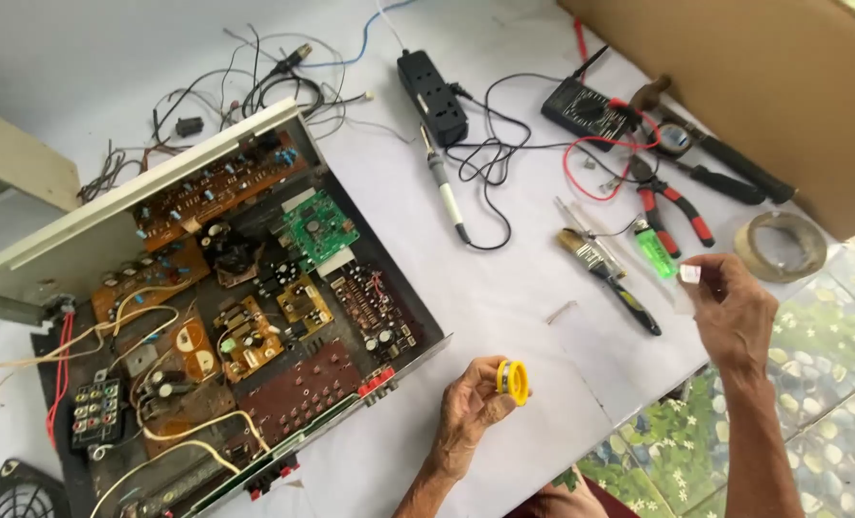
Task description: A person is attempting to peel a piece of yellow adhesive tape from a roll at a repair bench.
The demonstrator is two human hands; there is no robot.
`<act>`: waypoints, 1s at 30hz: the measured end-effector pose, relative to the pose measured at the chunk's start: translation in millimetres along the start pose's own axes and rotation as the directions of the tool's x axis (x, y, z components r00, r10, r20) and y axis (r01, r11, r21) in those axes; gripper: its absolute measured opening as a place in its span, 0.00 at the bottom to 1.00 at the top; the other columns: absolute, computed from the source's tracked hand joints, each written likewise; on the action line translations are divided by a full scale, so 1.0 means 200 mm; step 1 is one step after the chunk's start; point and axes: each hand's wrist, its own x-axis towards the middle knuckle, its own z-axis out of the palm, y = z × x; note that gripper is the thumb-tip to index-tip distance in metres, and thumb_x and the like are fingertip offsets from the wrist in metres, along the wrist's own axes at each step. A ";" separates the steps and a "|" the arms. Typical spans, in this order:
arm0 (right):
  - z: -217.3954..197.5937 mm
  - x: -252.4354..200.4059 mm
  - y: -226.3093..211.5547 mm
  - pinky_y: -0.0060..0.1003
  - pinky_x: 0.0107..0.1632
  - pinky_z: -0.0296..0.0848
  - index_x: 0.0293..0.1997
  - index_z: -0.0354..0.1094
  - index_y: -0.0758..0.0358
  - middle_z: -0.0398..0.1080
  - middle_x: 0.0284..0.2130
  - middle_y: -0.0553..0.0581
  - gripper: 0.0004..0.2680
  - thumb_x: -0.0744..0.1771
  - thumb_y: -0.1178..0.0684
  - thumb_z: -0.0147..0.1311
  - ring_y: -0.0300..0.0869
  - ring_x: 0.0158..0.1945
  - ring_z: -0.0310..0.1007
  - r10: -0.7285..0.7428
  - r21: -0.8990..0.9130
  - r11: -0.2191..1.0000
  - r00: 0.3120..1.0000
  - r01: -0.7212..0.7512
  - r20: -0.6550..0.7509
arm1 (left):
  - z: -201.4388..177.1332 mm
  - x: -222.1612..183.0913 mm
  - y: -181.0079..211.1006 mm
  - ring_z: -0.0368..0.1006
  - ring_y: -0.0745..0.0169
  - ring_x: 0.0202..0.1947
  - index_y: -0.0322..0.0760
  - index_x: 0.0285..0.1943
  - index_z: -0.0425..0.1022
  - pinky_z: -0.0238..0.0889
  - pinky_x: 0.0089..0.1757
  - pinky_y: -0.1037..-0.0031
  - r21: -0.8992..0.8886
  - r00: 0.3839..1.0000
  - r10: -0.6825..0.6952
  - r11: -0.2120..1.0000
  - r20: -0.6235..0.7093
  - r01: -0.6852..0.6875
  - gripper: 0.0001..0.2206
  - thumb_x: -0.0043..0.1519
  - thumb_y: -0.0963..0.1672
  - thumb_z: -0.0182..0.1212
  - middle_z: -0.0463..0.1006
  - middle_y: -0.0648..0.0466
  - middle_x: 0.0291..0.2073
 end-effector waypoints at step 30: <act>-0.11 0.65 0.44 0.43 0.50 0.70 0.45 0.72 0.56 0.80 0.38 0.54 0.09 0.65 0.50 0.66 0.48 0.47 0.78 0.199 -0.156 0.966 0.979 -0.205 -0.055 | -0.11 0.08 -0.22 0.86 0.39 0.40 0.25 0.49 0.79 0.81 0.42 0.61 -0.002 0.995 -0.012 1.000 -0.099 0.012 0.23 0.49 0.46 0.76 0.81 0.41 0.46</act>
